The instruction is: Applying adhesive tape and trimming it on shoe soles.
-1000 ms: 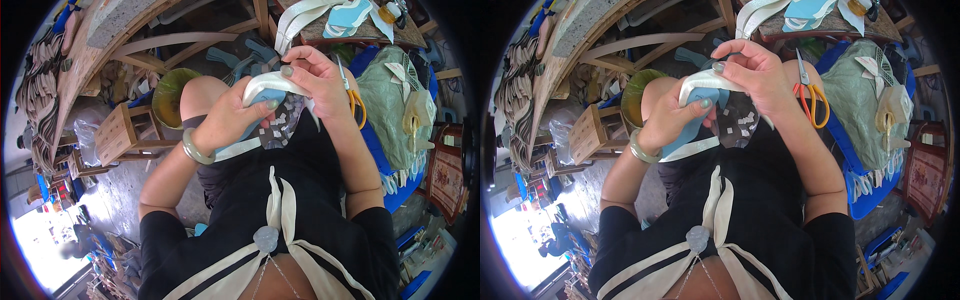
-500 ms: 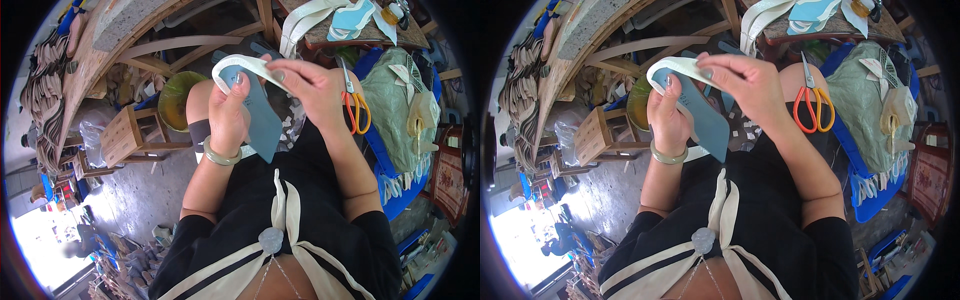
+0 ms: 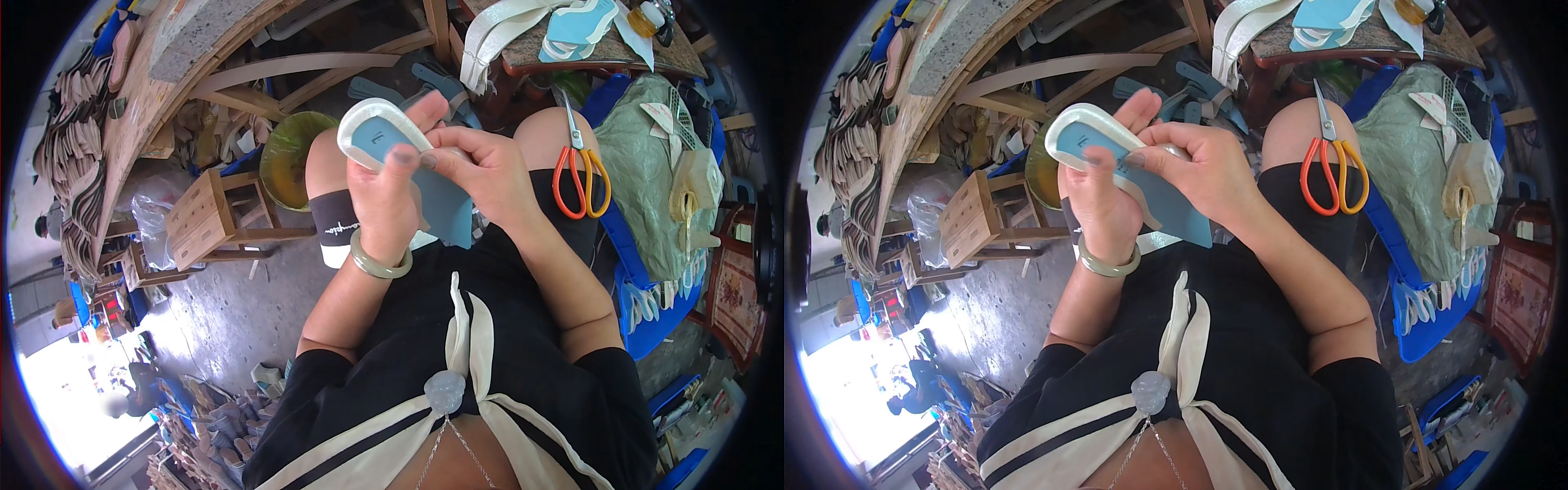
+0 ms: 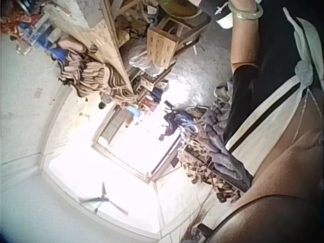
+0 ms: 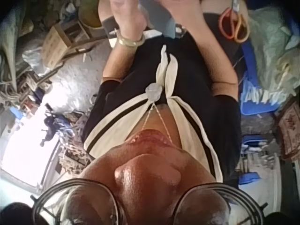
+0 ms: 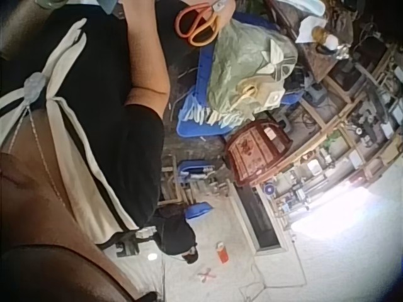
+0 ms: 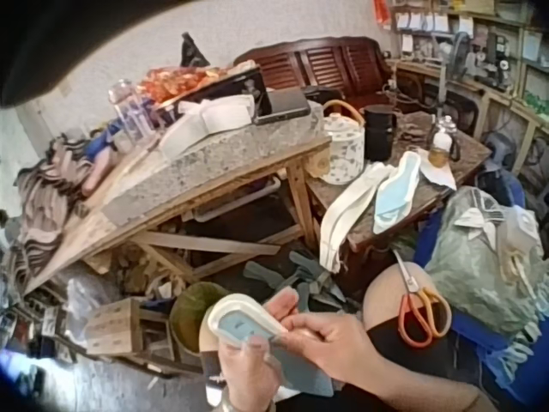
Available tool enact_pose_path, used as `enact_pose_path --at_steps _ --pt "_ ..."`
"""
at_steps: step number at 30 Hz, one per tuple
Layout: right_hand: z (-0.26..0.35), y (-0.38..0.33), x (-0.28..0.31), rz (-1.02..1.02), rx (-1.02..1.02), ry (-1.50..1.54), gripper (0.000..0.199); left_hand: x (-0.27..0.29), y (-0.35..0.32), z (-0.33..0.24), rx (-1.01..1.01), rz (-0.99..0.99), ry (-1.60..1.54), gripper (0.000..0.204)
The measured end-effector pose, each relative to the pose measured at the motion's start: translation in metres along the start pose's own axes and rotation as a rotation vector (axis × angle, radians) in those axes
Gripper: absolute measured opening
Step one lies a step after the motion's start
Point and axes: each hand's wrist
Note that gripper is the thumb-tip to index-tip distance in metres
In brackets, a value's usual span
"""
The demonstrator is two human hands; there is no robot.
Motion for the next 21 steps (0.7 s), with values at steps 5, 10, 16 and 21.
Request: enact_pose_path --at_steps 5,10,16,21 --pt "-0.011 0.002 0.001 0.056 -0.066 -0.020 0.019 -0.005 0.002 -0.002 0.150 -0.142 0.091 0.062" --pt "-0.011 -0.005 0.012 0.005 -0.081 0.055 0.016 0.003 0.009 -0.011 0.126 -0.122 0.030 0.063" --pt "-0.006 -0.010 0.012 0.066 -0.136 0.056 0.015 0.009 0.007 -0.017 0.074 -0.111 -0.172 0.060" --pt "0.007 -0.009 0.007 0.111 0.002 -0.098 0.015 0.006 0.009 -0.020 -0.078 0.044 -0.085 0.069"
Point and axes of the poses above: each hand's wrist, its own y-axis towards the middle knuckle, its own x-axis out of the back of the hand, z = x × y, and after that the axes turned 8 degrees about y, right-handed
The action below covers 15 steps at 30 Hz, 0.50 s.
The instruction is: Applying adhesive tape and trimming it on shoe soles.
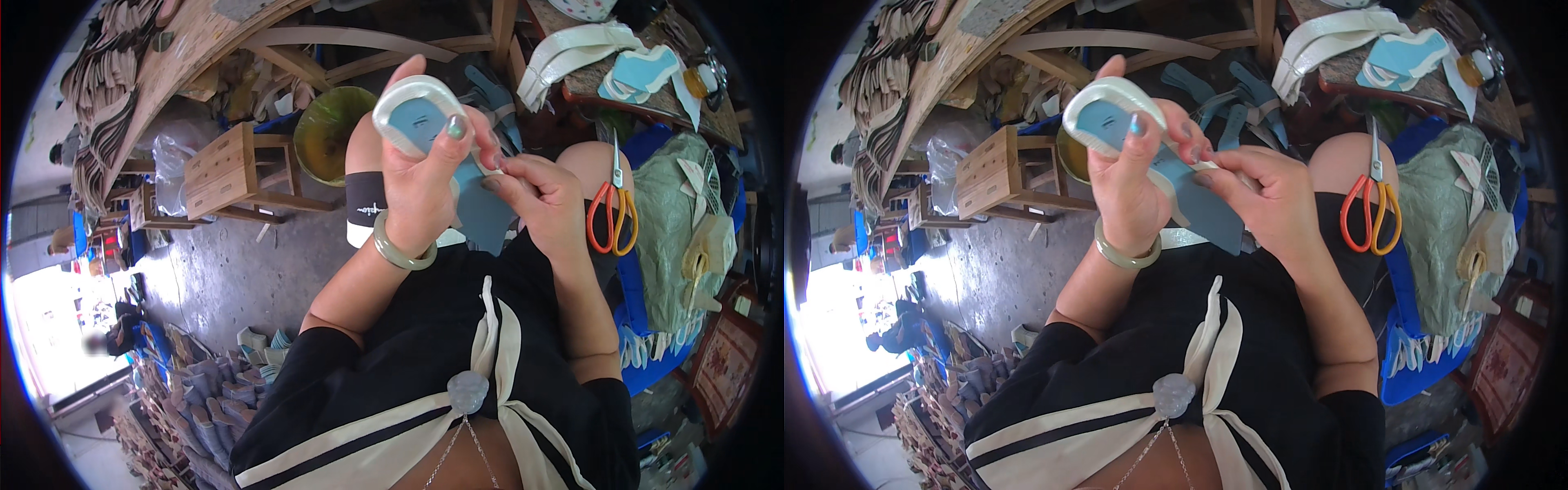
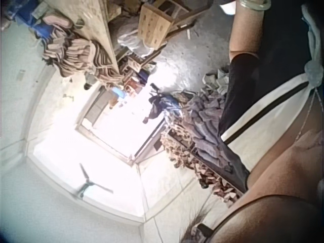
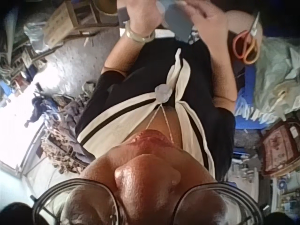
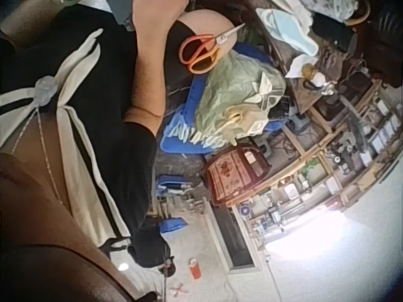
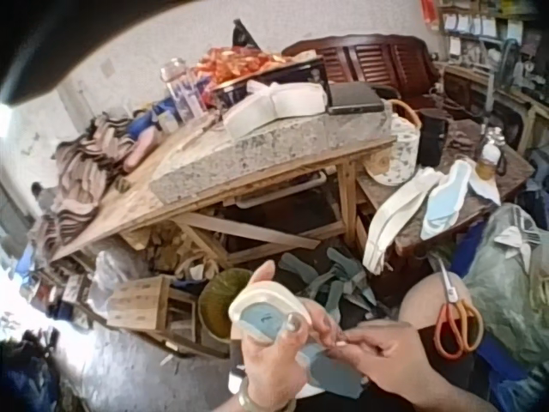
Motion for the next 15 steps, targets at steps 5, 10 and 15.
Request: enact_pose_path --at_steps 5,10,15 --pt "0.000 0.008 -0.002 -0.050 0.051 -0.012 0.018 0.015 -0.012 0.026 0.110 0.261 0.112 0.055" --pt "-0.011 0.011 0.019 -0.024 -0.287 0.531 0.020 0.008 -0.020 0.024 0.225 0.057 0.053 0.028" --pt "-0.016 -0.002 0.012 -0.111 -0.218 0.413 0.021 0.010 -0.022 0.017 0.224 -0.060 -0.014 0.026"
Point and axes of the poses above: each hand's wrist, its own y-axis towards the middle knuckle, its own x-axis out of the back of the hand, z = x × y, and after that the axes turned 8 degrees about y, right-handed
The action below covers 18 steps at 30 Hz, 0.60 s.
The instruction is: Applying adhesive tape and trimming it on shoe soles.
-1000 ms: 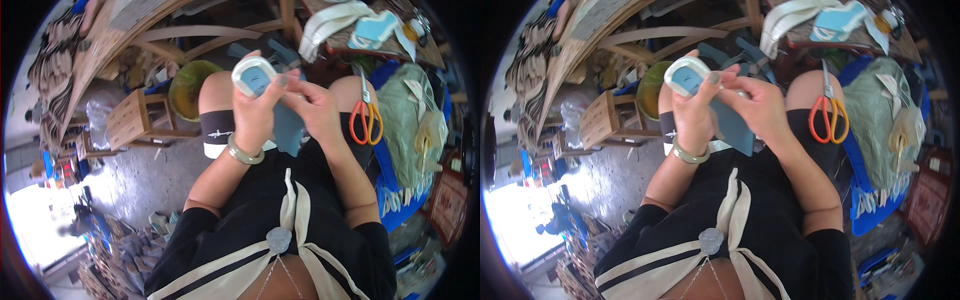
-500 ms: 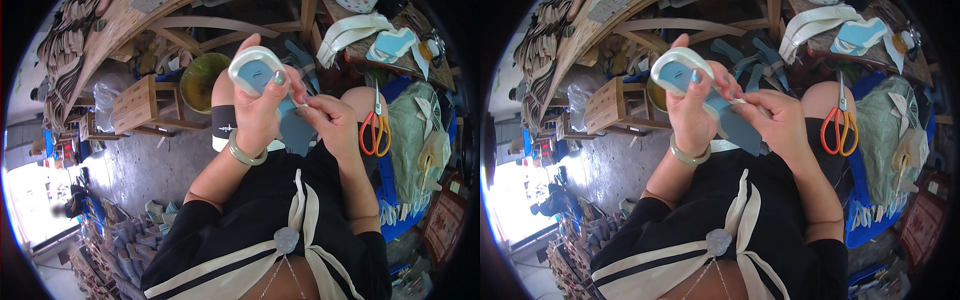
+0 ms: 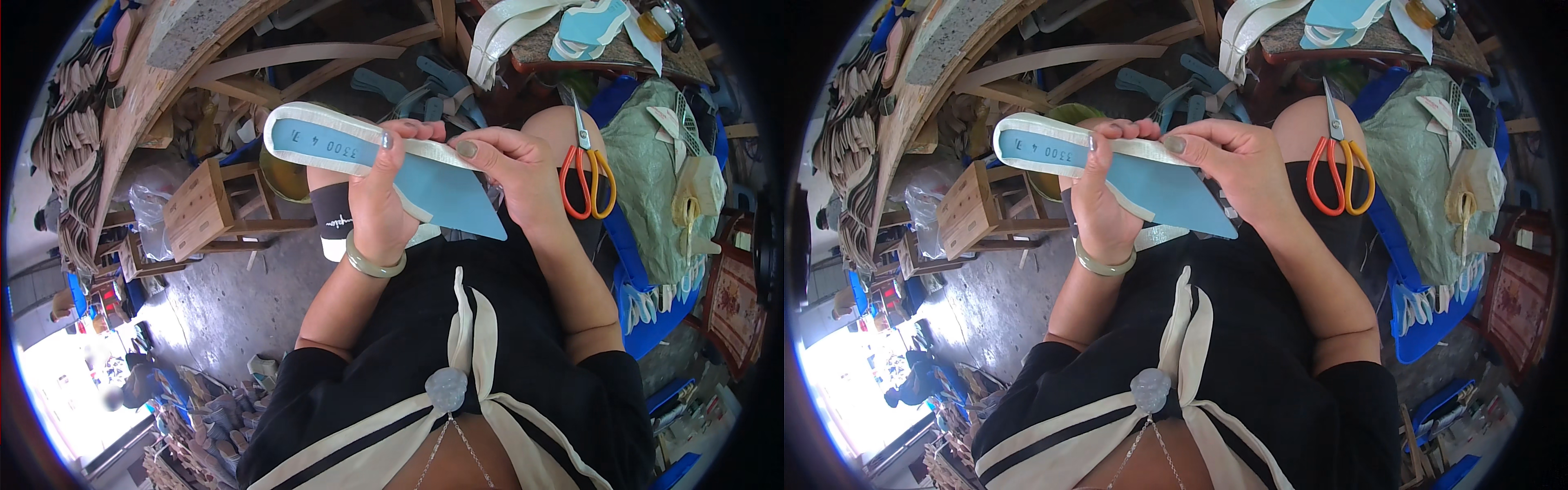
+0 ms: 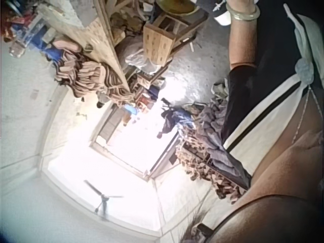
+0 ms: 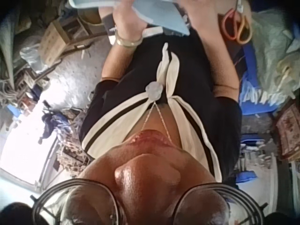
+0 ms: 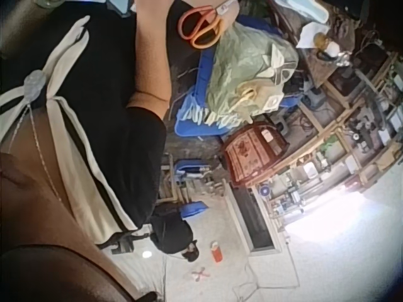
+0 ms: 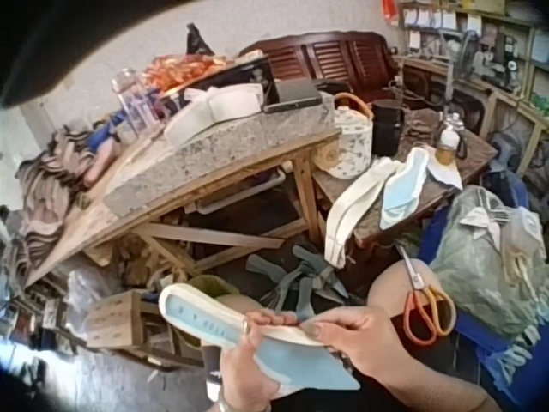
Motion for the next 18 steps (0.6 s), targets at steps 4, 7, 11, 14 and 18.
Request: enact_pose_path --at_steps 4,7,11,14,18 --pt "-0.004 -0.006 -0.008 -0.027 0.029 -0.014 0.019 0.003 -0.001 -0.001 -0.012 -0.024 -0.077 0.031" --pt "-0.004 -0.007 -0.011 -0.042 0.061 -0.048 0.020 0.000 -0.004 -0.004 0.019 -0.064 -0.104 0.034" --pt "-0.006 -0.001 -0.005 0.021 0.097 -0.313 0.020 -0.009 -0.003 -0.009 0.078 -0.138 0.087 0.038" --pt "-0.011 0.005 -0.005 0.057 0.151 -0.431 0.020 -0.013 -0.006 -0.002 0.130 -0.145 0.236 0.039" --pt "-0.021 0.006 0.002 0.071 0.003 -0.333 0.021 -0.002 -0.009 0.011 0.175 -0.128 0.264 0.033"
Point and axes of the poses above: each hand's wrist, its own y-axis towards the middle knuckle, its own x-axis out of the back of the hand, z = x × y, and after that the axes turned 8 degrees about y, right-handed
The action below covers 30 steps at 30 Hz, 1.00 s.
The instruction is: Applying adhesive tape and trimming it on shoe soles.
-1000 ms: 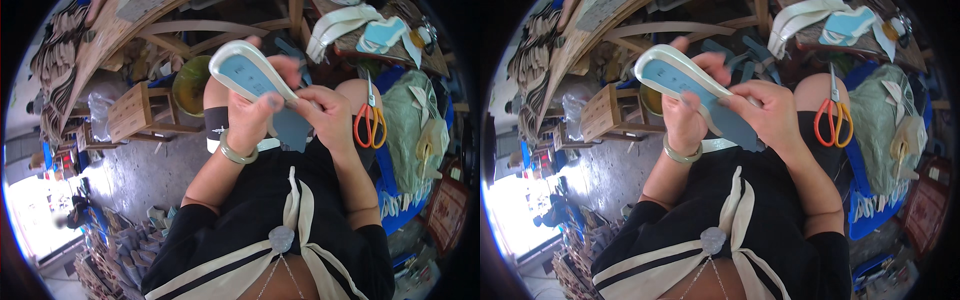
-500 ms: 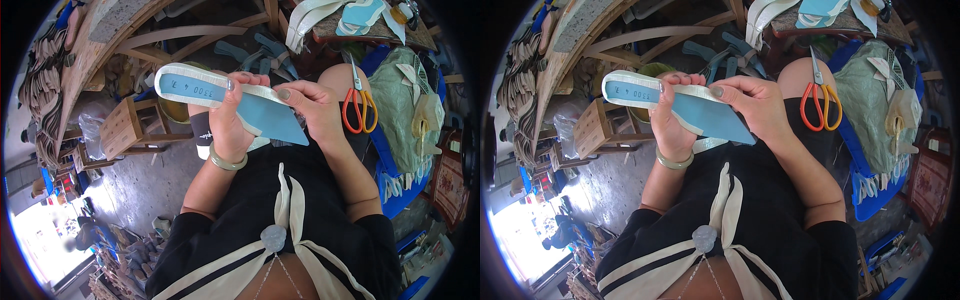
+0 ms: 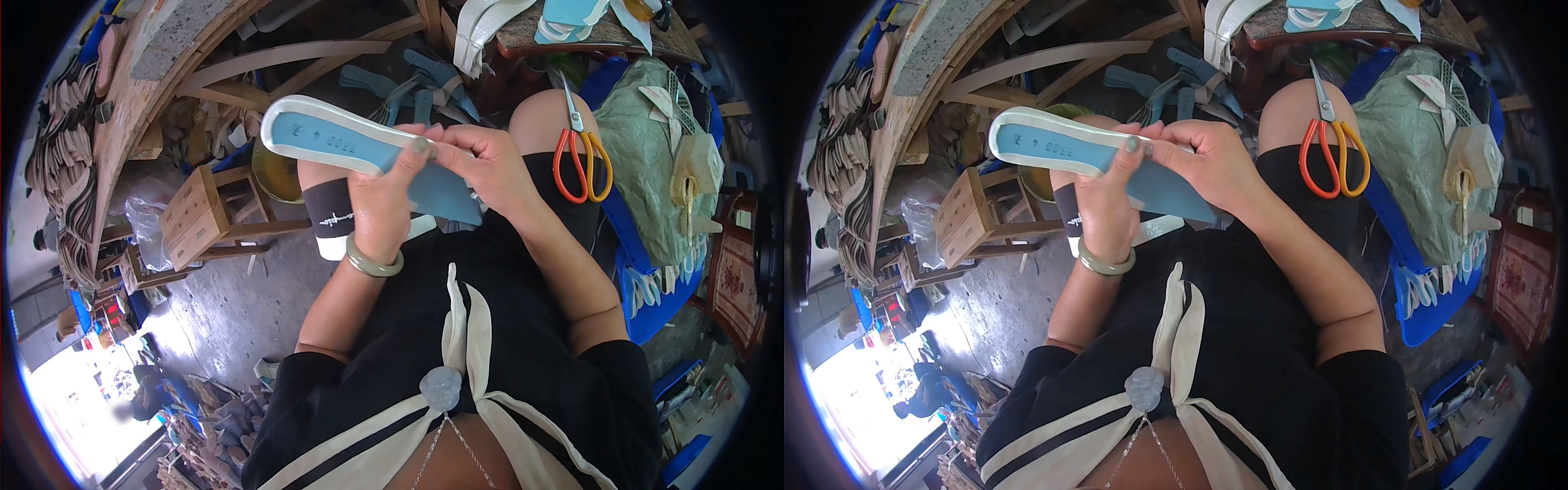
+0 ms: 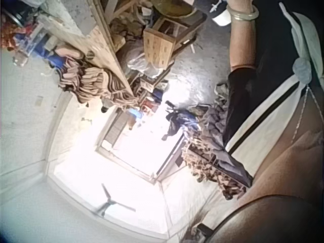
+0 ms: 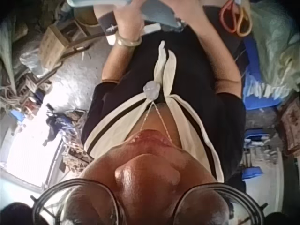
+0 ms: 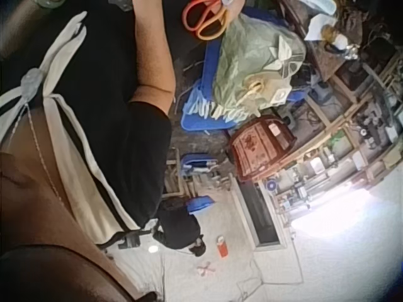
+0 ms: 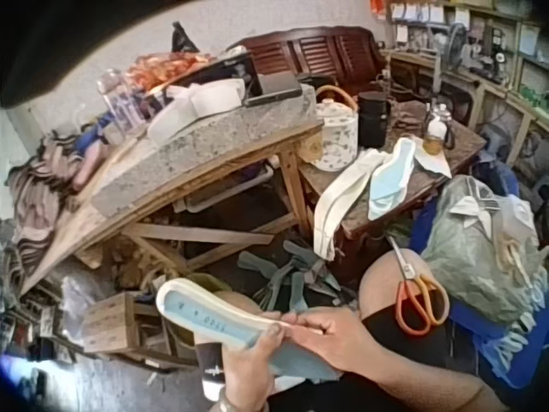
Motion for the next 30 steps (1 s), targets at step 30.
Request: enact_pose_path --at_steps 30 --pt "-0.002 -0.074 0.137 -0.459 -0.274 -0.850 0.064 -0.004 0.021 0.006 0.397 0.100 -0.576 0.043"
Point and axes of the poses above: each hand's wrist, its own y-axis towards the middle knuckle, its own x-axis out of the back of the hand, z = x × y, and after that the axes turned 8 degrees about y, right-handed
